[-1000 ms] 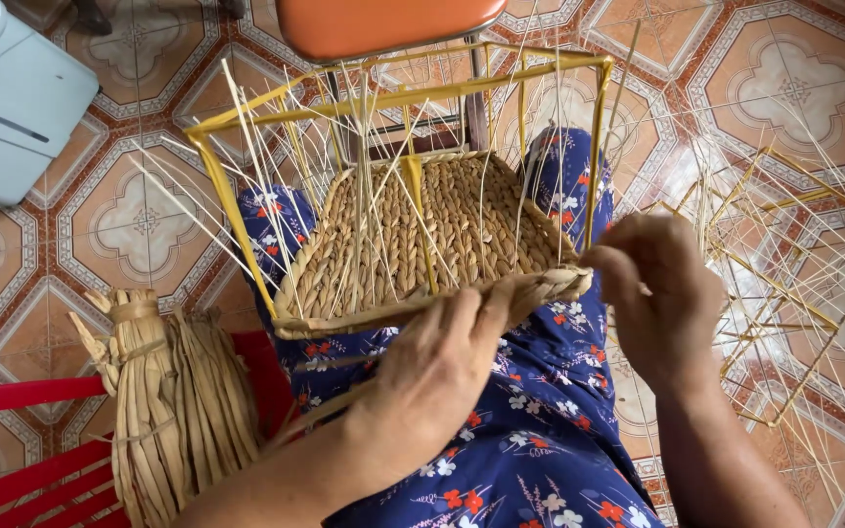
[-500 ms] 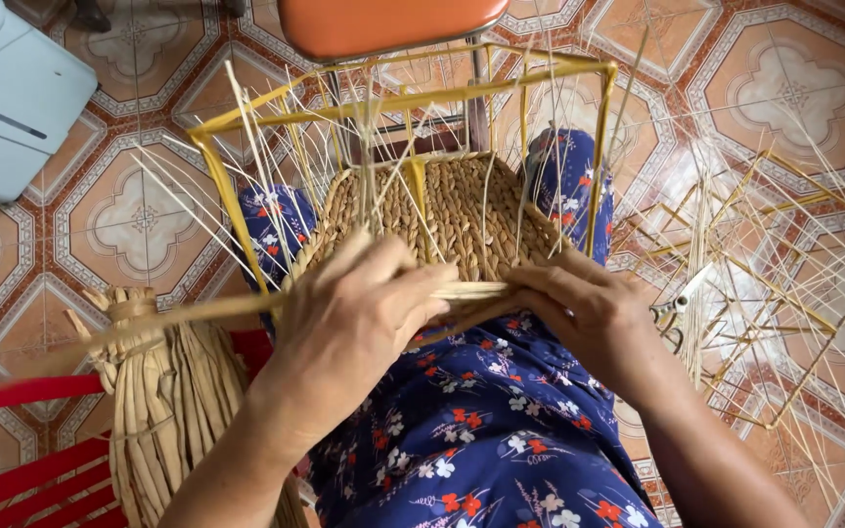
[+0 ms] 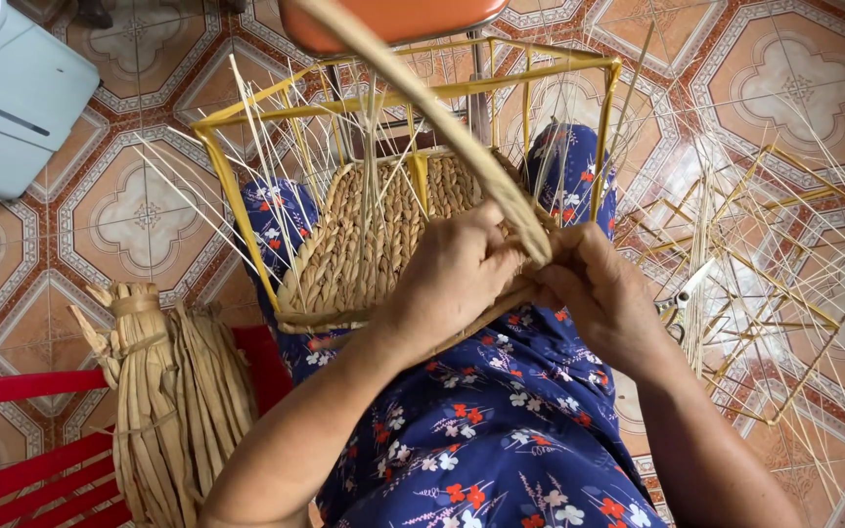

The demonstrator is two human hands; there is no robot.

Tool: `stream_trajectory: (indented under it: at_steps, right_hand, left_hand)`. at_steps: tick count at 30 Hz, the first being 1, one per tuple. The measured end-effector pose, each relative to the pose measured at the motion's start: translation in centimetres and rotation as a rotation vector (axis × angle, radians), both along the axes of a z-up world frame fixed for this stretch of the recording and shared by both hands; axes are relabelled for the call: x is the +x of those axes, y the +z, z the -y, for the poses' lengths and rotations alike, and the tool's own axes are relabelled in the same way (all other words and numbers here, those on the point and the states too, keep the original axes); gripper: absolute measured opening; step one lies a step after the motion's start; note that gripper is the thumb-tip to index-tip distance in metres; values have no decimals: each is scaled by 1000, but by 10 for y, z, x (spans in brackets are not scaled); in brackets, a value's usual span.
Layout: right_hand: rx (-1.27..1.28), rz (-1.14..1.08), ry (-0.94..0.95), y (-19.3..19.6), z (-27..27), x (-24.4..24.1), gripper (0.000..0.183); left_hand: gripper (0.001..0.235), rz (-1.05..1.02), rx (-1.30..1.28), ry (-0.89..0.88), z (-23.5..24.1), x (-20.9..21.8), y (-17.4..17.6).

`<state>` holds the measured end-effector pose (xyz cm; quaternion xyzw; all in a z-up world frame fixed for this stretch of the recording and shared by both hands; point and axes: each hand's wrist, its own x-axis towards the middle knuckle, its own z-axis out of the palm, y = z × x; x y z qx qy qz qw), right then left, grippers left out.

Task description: The person weaves a basket by hand, interlacing dried plant fibers around a rectangular frame. They pick up fibers from a red chair, wrap them around the frame's vertical supports, and use shears to trim excess material.

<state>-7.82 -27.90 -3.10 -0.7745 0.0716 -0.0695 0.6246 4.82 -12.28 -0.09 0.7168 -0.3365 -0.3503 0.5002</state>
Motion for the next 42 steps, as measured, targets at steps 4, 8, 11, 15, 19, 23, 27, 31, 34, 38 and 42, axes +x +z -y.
stream_trajectory:
  at_steps: [4,8,11,15,19,23,27,31,34,38,42]
  right_hand:
    - [-66,-28,-42,4,-1,6,7]
    - [-237,-22,-99,7,-11,11,11]
    - [-461,103,-2,8,-11,10,11]
    - [-468,212,150,25,-15,9,22]
    - [-420,85,-82,3,-19,7,9]
    - [-388,0,-107,12,-17,9,12]
    - [-214,177,-217,16,-9,-3,14]
    - [-524,220,-92,38,-19,-3,16]
    - [-652,277,152,34,-25,8,45]
    - [-606,218,87,15,-26,12,23]
    - [-597,243,27,12,-27,12,15]
  left_hand:
    - [23,716,-236,264,-17,-23,-18]
    - [22,87,-473,196,-35,-46,-6]
    - [24,374,-437,219,-43,-53,12]
    - [24,1137,-57,436,-68,-48,-20]
    - [13,1035,179,390,-77,-52,-13]
    - [48,1095,167,231,-59,-62,0]
    - [15,1212,382,129,-53,-57,-8]
    - [13,1164,356,4,-73,-43,-1]
    - [14,759,501,-203,-79,-26,35]
    - [23,1217,108,145,-79,-33,84]
    - [32,1104,46,203,-82,-57,65]
